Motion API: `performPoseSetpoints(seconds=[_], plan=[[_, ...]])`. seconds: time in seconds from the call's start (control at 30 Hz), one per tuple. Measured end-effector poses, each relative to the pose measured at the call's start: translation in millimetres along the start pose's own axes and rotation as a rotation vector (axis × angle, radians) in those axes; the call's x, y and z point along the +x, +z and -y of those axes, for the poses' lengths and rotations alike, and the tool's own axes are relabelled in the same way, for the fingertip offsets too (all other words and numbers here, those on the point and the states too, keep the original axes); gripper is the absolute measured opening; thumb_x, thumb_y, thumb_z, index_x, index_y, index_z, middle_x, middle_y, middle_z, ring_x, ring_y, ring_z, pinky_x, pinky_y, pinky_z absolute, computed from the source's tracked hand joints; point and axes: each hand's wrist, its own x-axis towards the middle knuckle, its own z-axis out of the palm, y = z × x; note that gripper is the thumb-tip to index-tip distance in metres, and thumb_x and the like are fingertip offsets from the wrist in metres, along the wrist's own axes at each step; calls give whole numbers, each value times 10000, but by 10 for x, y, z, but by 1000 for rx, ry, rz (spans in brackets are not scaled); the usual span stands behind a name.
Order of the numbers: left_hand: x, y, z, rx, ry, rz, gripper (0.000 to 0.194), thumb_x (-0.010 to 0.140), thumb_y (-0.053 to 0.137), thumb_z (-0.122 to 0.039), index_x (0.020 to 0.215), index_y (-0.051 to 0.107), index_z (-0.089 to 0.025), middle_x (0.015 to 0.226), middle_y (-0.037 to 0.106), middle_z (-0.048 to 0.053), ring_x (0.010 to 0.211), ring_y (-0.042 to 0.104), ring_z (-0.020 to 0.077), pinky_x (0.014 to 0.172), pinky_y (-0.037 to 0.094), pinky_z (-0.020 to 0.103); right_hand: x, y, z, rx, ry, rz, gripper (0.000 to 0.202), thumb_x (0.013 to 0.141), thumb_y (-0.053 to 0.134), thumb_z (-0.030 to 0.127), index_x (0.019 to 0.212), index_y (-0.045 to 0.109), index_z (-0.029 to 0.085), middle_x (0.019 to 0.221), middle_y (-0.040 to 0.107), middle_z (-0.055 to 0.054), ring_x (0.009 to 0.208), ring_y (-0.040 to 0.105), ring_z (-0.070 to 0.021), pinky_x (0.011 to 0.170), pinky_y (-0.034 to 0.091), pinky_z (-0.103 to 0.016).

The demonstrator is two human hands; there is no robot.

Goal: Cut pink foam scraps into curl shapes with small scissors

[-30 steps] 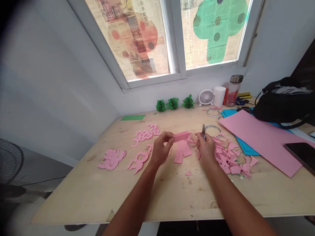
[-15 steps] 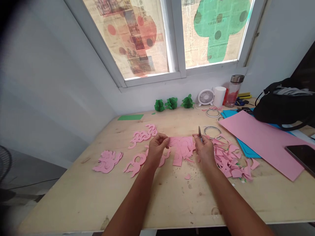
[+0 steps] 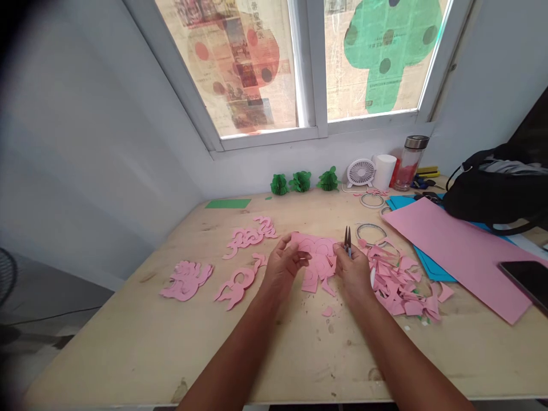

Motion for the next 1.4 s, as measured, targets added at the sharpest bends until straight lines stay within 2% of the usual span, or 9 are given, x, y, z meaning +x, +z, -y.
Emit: performPoseSetpoints(seconds=[0.13,0.27,0.4,0.5,0.6,0.8,1.1,1.4], plan=[[-67,100,159,128,-46,119,291,636,698,-362,734,644,-93,681,644,88,599,594,153,555,452,262,-71,53,-7,27,35,30,265,618,733,295,662,507,164,430,277,118,339,208,-9,319,164,-141],[-94,129,203,222,-12,48,315,645,682,-386,660,669,-72,603,638,102,560,569,149,543,448,267,-138,116,-16,20,66,36,293,593,750,311,693,514,168,420,289,123,325,199,-6,303,142,-132],[-96,128,146,221,9,-56,300,620,700,-367,658,678,-70,588,635,97,538,557,139,535,441,261,-152,103,-34,-15,105,104,278,636,722,349,717,513,185,410,281,124,304,186,-17,291,122,-148],[-95,127,96,136,19,-109,272,609,710,-344,644,667,-78,589,625,78,543,557,130,539,436,253,-136,55,-65,-33,79,215,252,732,627,414,763,547,177,443,360,93,311,238,-28,298,161,-163],[-97,131,53,35,34,-157,248,588,723,-323,619,648,-88,578,611,56,529,546,116,537,428,245,-132,29,-103,-24,76,293,310,811,508,469,833,577,168,477,411,68,316,262,-34,307,176,-177],[-121,147,30,-16,108,-239,235,578,726,-311,655,650,-102,637,625,62,643,591,155,631,457,279,-196,78,-136,-72,140,354,327,822,501,466,789,578,150,480,405,59,350,280,-30,353,204,-181],[-187,221,32,-99,72,-203,231,622,708,-324,631,650,-101,601,623,52,627,595,147,751,469,330,-274,116,-128,-161,135,414,404,819,486,504,602,482,163,484,384,52,375,273,-40,369,191,-200],[-212,234,14,-97,86,-192,248,618,709,-336,622,639,-99,572,585,29,600,566,128,737,468,312,-287,132,-143,-132,101,426,375,821,489,500,657,504,163,485,375,58,383,248,-44,364,196,-195]])
